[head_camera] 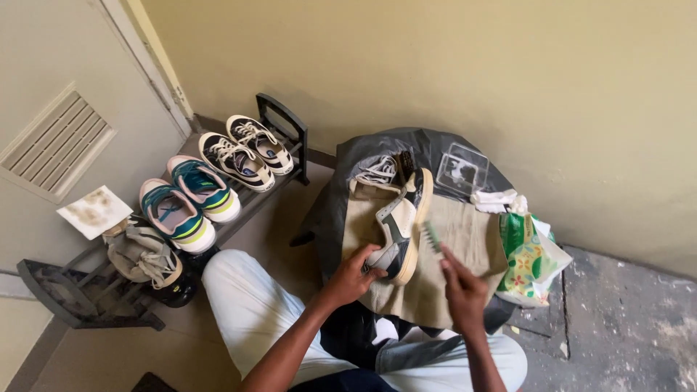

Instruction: The person cleans a white and black sneaker. They first wipe the shoe with a white tissue, then use a green brush to scrub the sole and sides of the shoe.

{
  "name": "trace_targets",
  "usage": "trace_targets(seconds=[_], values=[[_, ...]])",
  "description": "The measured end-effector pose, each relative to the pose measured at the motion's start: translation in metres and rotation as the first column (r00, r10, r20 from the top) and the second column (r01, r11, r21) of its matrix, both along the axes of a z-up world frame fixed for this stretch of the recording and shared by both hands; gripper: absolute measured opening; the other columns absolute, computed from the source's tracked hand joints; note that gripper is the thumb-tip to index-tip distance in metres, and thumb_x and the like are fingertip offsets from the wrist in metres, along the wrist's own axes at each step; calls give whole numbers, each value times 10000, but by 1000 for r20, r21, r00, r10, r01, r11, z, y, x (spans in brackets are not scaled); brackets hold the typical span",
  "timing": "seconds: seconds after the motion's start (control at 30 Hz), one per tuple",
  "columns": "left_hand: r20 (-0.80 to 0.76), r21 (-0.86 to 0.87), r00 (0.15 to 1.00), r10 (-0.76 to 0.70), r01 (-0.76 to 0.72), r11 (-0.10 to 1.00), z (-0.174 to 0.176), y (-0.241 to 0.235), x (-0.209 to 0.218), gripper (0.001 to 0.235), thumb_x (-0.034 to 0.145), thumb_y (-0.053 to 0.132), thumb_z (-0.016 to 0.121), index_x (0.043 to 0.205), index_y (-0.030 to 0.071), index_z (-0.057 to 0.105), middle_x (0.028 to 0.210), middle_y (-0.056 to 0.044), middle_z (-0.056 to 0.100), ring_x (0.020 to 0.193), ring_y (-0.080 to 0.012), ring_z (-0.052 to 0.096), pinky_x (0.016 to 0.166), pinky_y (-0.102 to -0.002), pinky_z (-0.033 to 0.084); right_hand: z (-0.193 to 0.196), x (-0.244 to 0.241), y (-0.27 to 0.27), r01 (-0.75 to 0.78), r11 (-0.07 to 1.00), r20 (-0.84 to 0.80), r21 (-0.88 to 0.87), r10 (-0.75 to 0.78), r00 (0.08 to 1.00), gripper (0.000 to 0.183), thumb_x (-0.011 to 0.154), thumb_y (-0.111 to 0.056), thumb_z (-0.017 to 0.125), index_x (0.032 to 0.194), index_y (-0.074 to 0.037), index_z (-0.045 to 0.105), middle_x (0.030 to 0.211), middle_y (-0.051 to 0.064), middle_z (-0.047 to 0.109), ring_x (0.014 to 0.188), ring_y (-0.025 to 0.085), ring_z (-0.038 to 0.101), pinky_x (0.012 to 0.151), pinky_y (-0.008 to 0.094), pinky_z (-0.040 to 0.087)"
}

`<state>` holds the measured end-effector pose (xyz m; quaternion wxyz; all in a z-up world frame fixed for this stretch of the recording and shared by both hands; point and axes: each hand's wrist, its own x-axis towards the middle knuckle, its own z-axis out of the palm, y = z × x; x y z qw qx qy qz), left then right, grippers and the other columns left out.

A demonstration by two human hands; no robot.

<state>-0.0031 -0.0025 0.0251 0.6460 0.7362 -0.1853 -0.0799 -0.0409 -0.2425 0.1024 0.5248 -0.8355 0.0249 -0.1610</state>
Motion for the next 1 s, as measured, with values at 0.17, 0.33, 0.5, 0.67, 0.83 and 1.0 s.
trace_targets(seconds=[0.17,0.33,0.5,0.67,0.83,1.0], values=[[202,31,977,72,-80,996,-6,-15,0,387,955,148,712,1295,63,549,1220,-150,670,1119,-319,652,903,-418,503,-18,-37,14,-41,901,206,-433,143,968,418,966,-105,662,1381,-131,629,937,43,608,729,77,559,608,250,489],[236,-32,966,105,-100,994,3,-18,0,277,1004,121,640,1255,60,541,1116,-122,632,981,-276,626,808,-397,482,-20,-80,25,8,833,232,-554,145,962,441,969,-112,653,1398,-209,625,626,0,421,508,107,358,515,295,400],[251,-26,965,72,-68,997,-22,-30,1,356,992,96,639,1332,61,540,1239,-154,620,1141,-321,617,925,-428,489,-44,-51,5,52,813,220,-580,94,971,493,992,-106,641,1464,-225,560,600,-11,490,491,95,408,473,313,355],[282,-12,954,98,-99,995,-26,-33,-5,298,1023,151,586,1301,60,529,1199,-161,596,1104,-334,589,915,-432,470,-30,28,0,-9,921,141,-390,69,988,416,1028,-137,601,1442,-174,590,620,-48,349,551,87,273,486,246,252],[207,26,969,134,-142,990,-31,-35,-12,260,992,55,564,1243,68,500,1173,-158,572,1072,-329,585,894,-435,470,-53,-8,3,-25,853,195,-522,148,970,514,1002,-72,631,1488,-200,521,562,-39,526,433,66,405,387,232,347],[159,34,979,128,-135,990,-35,-37,-10,241,1005,83,548,1238,69,490,1150,-133,559,1051,-304,573,879,-431,460,-50,-99,19,-26,848,185,-529,146,972,490,962,-64,636,1439,-144,559,624,-9,535,489,84,433,448,285,411]])
